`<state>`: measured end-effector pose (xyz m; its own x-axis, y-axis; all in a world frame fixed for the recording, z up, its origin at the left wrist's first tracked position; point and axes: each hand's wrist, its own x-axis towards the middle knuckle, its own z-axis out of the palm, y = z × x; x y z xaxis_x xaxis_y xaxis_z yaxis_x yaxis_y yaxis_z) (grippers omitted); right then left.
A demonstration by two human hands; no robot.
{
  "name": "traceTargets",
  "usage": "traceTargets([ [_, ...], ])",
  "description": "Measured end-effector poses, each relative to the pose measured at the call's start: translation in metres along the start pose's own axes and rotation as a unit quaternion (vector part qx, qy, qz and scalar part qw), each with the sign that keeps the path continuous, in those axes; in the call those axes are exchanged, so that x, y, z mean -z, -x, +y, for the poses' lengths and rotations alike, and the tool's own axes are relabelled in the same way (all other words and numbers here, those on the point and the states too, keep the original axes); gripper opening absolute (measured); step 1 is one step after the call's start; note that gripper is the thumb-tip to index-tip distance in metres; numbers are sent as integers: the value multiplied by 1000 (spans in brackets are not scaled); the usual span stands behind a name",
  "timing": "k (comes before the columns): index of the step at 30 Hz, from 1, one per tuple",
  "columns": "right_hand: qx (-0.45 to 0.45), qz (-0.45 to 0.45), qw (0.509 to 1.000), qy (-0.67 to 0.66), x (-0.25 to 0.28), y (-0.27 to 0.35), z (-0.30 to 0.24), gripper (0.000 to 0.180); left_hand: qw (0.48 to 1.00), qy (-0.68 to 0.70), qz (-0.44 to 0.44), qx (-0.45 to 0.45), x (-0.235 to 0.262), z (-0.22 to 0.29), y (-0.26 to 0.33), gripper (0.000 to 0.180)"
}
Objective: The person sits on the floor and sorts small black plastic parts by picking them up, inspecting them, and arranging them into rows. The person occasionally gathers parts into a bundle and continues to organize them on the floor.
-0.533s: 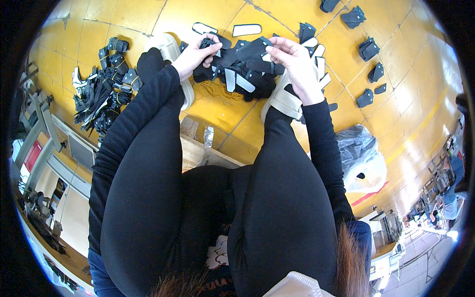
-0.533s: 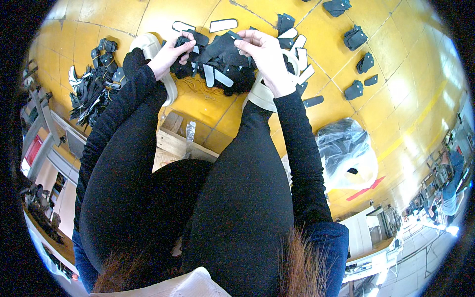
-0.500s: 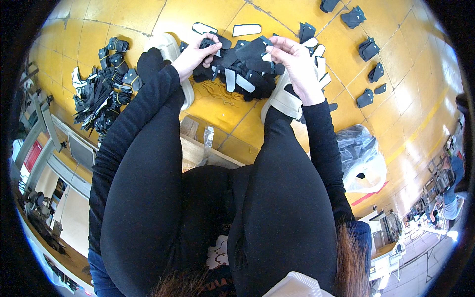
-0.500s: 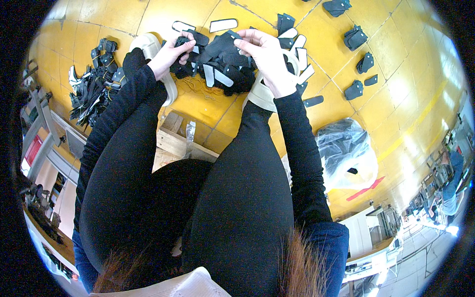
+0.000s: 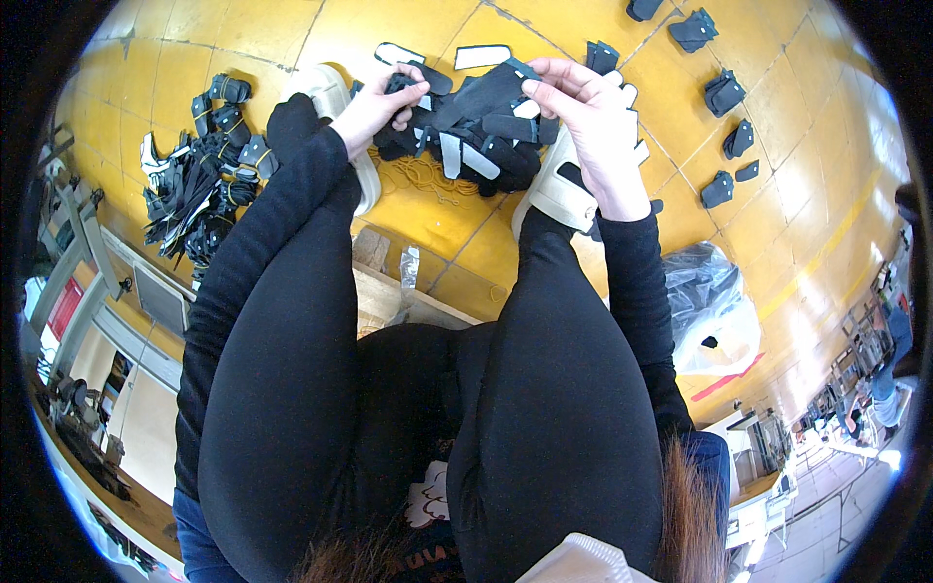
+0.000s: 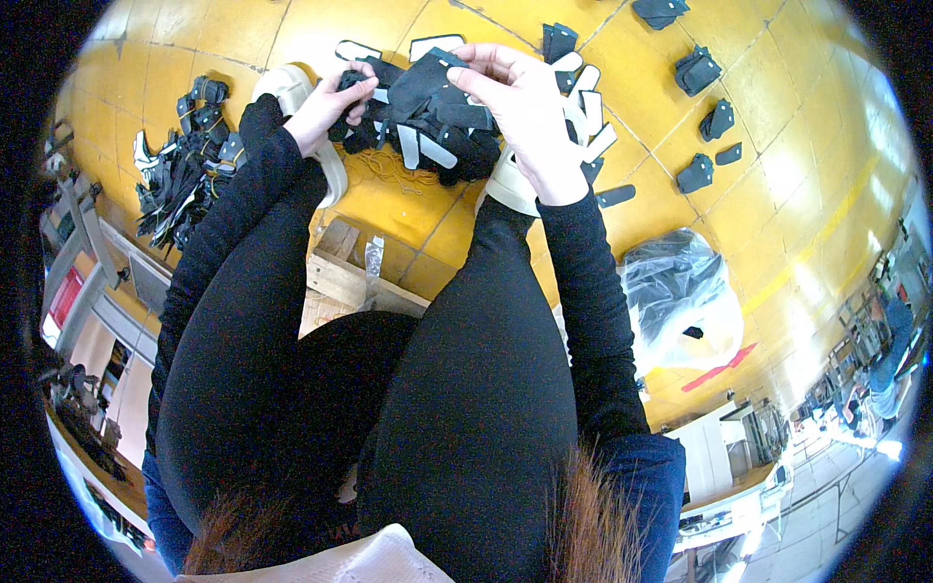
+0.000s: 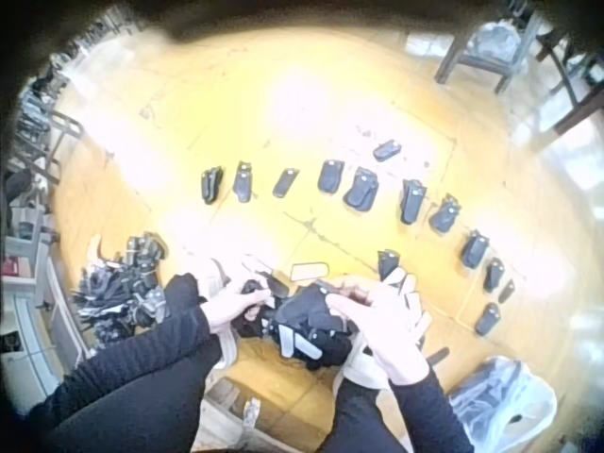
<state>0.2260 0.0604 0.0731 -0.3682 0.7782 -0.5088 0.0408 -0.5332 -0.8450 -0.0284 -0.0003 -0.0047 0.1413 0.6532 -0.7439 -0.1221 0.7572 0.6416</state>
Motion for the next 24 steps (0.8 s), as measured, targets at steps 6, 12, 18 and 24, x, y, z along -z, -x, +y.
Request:
traceTargets([
  [6,58,-7,998,12,31,10,-8,21,970,-60,143,-185,35,23,40,28],
  [12,101,35,887,-449,111,52,40,16,933,-118,249,-232,47,-12,74,16],
  [18,-55,204,942,-261,128,67,89,5,895,-138,320,-278,53,-19,70,8],
  [24,-119,138,983,-28,101,65,68,15,900,-154,317,-255,55,-16,63,8],
])
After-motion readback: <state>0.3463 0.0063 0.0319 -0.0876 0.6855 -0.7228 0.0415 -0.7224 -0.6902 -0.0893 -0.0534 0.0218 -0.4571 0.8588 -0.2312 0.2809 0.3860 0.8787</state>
